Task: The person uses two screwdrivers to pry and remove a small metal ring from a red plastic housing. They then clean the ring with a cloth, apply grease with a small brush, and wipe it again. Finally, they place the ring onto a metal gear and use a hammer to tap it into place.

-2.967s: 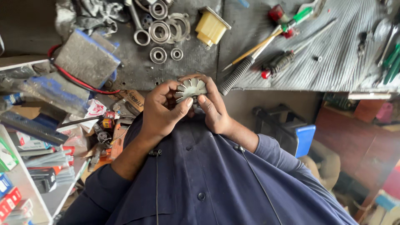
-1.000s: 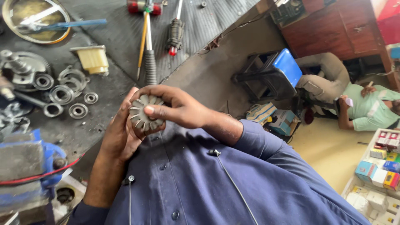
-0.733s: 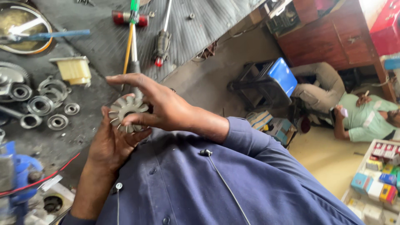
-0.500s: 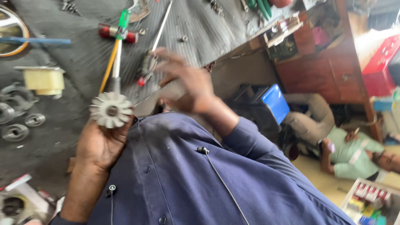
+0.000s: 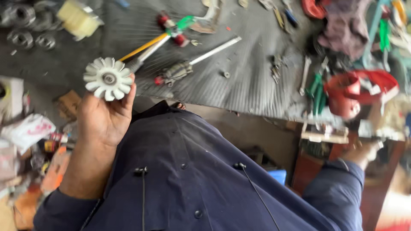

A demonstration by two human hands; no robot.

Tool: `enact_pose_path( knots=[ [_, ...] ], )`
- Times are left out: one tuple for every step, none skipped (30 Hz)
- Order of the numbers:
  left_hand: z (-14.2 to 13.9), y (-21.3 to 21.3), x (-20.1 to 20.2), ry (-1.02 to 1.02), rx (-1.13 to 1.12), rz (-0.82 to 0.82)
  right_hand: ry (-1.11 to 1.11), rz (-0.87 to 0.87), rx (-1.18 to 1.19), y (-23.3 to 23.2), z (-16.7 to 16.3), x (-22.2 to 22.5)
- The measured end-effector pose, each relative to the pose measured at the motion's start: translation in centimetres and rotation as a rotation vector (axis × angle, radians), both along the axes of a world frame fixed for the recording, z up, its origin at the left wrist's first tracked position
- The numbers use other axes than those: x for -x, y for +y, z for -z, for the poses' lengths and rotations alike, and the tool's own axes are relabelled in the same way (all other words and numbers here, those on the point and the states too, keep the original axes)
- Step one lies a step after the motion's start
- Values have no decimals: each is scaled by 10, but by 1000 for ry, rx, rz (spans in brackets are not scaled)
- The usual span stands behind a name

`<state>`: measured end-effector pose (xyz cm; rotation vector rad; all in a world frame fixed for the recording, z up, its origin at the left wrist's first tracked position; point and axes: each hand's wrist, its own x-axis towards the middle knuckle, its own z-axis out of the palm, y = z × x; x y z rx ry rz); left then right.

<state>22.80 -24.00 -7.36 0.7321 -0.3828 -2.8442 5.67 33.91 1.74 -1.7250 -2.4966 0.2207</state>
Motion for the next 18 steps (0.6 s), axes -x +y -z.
enact_pose_path(
  knots=[
    [-2, 0, -2, 4, 10, -31, -24, 11, 33, 2, 2, 4],
    [-4, 0, -4, 2, 11, -55, -32, 16, 41, 5, 4, 5],
    [-7, 1, -9, -1, 11, -73, -42, 15, 55, 10, 1, 5],
    [-9, 2, -13, -5, 39, -92, -39, 22, 64, 15, 0, 2],
    [-12, 1, -16, -2, 67, -104, -39, 20, 73, 20, 1, 3],
    [-14, 1, -19, 4, 94, -110, -37, 22, 78, 24, -1, 1],
    [-15, 1, -21, 4, 95, -131, -26, 27, 86, 29, -2, 1],
    [-17, 1, -23, 4, 94, -143, -20, 29, 94, 32, -2, 1],
    [-17, 1, -25, 4, 92, -151, -16, 35, 93, 35, -4, 2],
    [-17, 1, -25, 7, 83, -156, -8, 36, 96, 36, -4, 3],
    [-17, 1, -26, 11, 74, -162, 3, 37, 95, 37, -4, 5],
    [-16, 0, -28, 11, 65, -172, 6, 40, 103, 37, -4, 6],
    [-15, 0, -28, -3, 79, -164, 15, 36, 102, 36, -3, 8],
    [-14, -1, -29, -19, 95, -157, 16, 39, 108, 35, -3, 9],
    [-13, -2, -30, -35, 113, -147, 18, 42, 108, 34, -2, 10],
    [-11, -2, -31, -26, 105, -148, 23, 41, 109, 34, -2, 12],
    [-9, -3, -32, -15, 95, -148, 26, 42, 108, 34, -1, 14],
    [-8, -3, -32, 1, 85, -149, 31, 49, 108, 34, -1, 15]
  ],
)
